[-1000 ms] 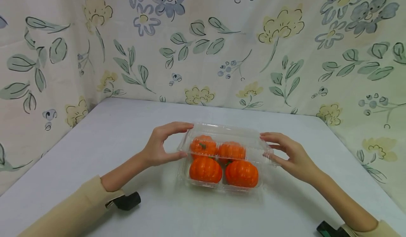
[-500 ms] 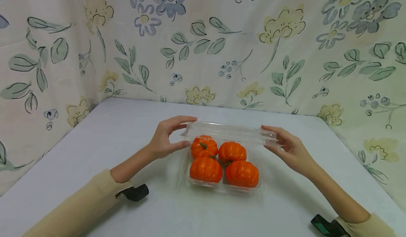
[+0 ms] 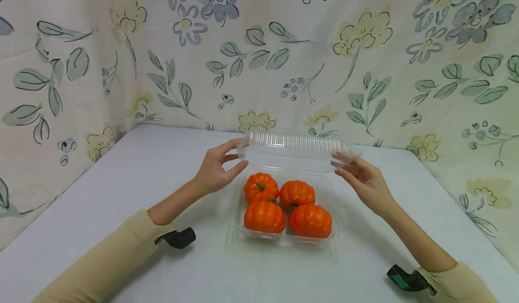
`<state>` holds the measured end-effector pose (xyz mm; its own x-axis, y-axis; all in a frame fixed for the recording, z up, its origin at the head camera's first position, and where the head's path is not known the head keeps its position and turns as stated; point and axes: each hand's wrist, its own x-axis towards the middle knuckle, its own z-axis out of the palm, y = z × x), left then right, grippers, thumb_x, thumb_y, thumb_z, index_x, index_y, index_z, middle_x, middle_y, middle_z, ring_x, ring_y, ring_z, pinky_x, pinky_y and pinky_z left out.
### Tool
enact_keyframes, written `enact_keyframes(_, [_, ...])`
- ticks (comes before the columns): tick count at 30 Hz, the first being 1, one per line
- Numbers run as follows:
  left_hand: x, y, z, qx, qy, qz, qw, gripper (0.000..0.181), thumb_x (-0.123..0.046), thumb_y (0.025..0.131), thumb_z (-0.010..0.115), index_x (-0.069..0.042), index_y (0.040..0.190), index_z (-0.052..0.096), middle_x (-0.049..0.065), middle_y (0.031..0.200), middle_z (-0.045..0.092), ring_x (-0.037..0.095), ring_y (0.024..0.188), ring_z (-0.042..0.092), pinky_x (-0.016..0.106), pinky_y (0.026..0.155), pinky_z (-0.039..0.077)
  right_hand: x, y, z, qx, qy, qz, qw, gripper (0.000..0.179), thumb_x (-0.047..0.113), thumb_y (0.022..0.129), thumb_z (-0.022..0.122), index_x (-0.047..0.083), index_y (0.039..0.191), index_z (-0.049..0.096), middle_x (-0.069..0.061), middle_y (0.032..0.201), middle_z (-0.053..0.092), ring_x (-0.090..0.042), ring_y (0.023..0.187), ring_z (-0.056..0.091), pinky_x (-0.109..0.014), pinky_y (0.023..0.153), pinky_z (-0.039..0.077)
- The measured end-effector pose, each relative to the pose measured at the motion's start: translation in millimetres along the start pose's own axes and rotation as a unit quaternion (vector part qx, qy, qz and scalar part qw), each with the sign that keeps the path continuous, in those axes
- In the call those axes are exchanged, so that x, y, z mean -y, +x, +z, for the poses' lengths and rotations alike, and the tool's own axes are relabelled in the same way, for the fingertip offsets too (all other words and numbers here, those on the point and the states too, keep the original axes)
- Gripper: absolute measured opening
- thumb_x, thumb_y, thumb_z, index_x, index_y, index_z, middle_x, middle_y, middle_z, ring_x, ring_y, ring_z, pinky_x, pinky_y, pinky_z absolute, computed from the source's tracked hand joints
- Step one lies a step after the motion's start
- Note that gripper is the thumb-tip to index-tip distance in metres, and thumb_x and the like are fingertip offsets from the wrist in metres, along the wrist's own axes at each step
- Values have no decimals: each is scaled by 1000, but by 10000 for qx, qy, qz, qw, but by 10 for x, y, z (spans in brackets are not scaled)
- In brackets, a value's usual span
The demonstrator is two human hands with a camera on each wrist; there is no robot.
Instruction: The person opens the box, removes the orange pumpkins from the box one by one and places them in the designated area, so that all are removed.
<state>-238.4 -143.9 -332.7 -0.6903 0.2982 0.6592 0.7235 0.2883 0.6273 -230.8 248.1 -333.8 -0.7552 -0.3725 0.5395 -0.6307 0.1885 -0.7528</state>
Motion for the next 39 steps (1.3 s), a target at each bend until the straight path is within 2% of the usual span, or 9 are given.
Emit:
enact_keyframes(8, [67,97,19,-65,85,-148,9998,54,13,96,64,2,147,55,20,143,65,37,129,65,48,94,61,-115,73,17,11,337,106,9994,49,-11,104,54,-9,152,47,18,144,62,-2,124,67,-19,97,56])
enact_keyframes(18, [183,170,56,-144,-180,-553,9982,54,15,97,61,5,149,52,21,149,60,37,131,64,45,101,57,-195,152,42,-63,657,378,9971,54,-8,105,54,2,158,46,20,143,61,-2,124,67,-21,97,56])
enact_keyframes(24, [238,193,84,-221,-229,-746,9967,53,12,99,62,5,150,52,22,150,59,38,132,63,45,103,56,-219,210,65,-74,843,705,9939,55,-3,107,54,0,160,41,23,141,60,0,123,66,-21,96,57])
enact_keyframes(32, [327,229,128,-291,-364,-973,9942,55,12,99,63,7,151,49,24,149,58,40,133,62,44,104,55,-259,278,105,-244,1006,991,9897,58,-6,105,57,-5,159,38,22,137,63,-2,120,68,-19,93,58])
enact_keyframes(34, [349,239,140,-284,-425,-1062,9930,56,12,99,63,7,152,47,26,149,58,40,134,61,43,104,55,-279,294,106,-274,909,1117,9892,59,-4,105,57,-6,160,36,13,143,63,-1,119,68,-18,93,58])
enact_keyframes(36, [368,250,149,-289,-496,-1156,9916,57,13,98,62,8,153,47,27,149,57,41,134,61,42,106,54,-295,311,107,-292,807,1256,9884,60,-3,106,57,-7,160,33,-4,153,59,1,117,68,-18,93,58])
enact_keyframes(39, [397,270,161,-295,-540,-1267,9900,57,14,98,62,8,153,46,28,148,57,41,133,61,42,107,53,-322,338,104,-278,681,1446,9867,60,1,108,56,-6,161,30,-29,160,42,4,115,68,-18,94,57])
